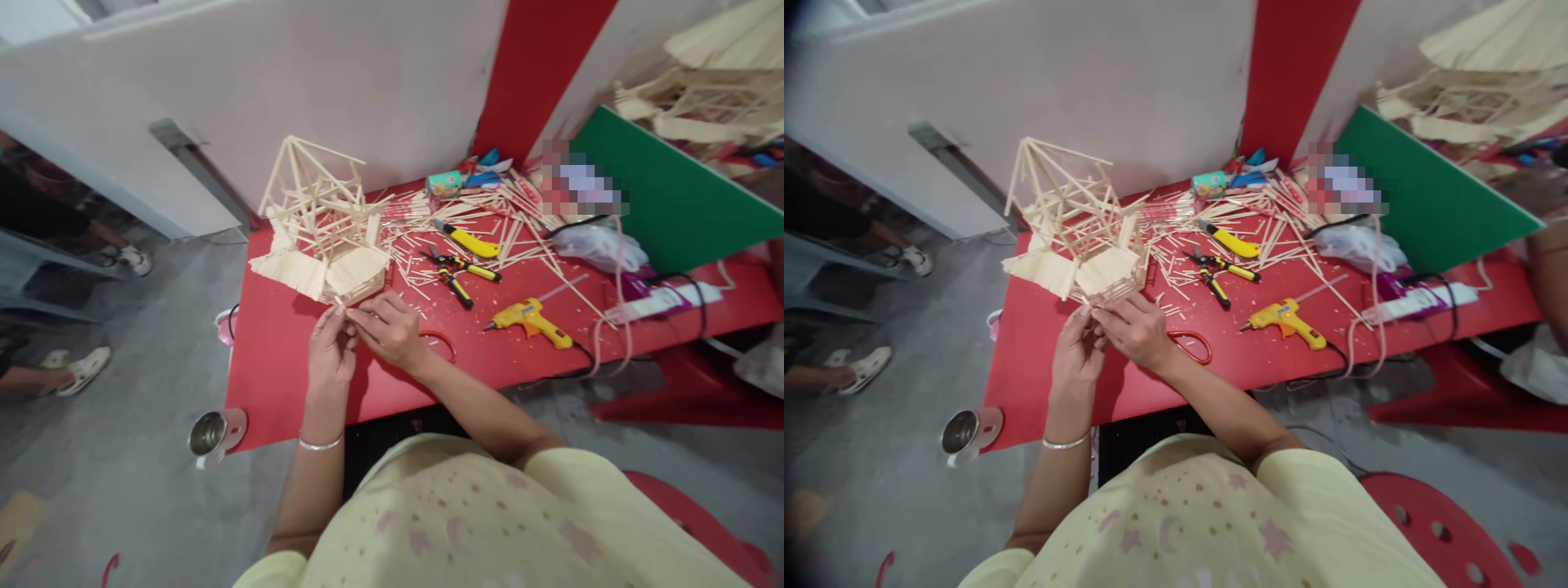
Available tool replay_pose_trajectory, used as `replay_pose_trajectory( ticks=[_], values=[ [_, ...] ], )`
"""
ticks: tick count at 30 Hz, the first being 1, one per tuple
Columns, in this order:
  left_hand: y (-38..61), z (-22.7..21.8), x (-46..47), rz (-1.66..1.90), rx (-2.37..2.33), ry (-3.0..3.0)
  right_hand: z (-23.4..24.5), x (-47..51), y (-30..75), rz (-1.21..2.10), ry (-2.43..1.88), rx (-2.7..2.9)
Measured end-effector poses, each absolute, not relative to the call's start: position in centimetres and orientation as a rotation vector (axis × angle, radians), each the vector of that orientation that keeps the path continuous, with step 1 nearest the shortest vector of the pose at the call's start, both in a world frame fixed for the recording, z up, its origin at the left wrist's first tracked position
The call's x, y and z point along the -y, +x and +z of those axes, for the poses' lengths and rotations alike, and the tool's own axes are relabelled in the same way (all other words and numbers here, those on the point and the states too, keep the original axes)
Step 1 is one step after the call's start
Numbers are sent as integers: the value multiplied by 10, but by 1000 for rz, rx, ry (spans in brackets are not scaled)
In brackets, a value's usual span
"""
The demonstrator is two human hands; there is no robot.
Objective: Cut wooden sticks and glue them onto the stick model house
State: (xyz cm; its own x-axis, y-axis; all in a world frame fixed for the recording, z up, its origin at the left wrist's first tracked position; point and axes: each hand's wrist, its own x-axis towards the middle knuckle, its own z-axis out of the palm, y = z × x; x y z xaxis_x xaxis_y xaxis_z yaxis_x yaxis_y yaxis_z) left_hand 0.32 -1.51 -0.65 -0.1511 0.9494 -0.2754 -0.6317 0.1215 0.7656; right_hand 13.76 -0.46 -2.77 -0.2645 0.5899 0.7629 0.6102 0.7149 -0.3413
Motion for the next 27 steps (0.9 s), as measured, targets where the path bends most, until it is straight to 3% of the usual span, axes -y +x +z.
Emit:
replay_pose_trajectory(
  ticks=[9, 17, 27],
  values=[
    [39, -12, 27, 1392, -967, 545, -31, 37, 193, 163, -1062, 1865],
    [64, -29, 41, 1332, -943, 613, -37, 42, 266, 272, -1537, 1650],
    [65, -35, 50, 1307, -986, 670, -50, 77, 238, 332, -1538, 2048]
  ],
)
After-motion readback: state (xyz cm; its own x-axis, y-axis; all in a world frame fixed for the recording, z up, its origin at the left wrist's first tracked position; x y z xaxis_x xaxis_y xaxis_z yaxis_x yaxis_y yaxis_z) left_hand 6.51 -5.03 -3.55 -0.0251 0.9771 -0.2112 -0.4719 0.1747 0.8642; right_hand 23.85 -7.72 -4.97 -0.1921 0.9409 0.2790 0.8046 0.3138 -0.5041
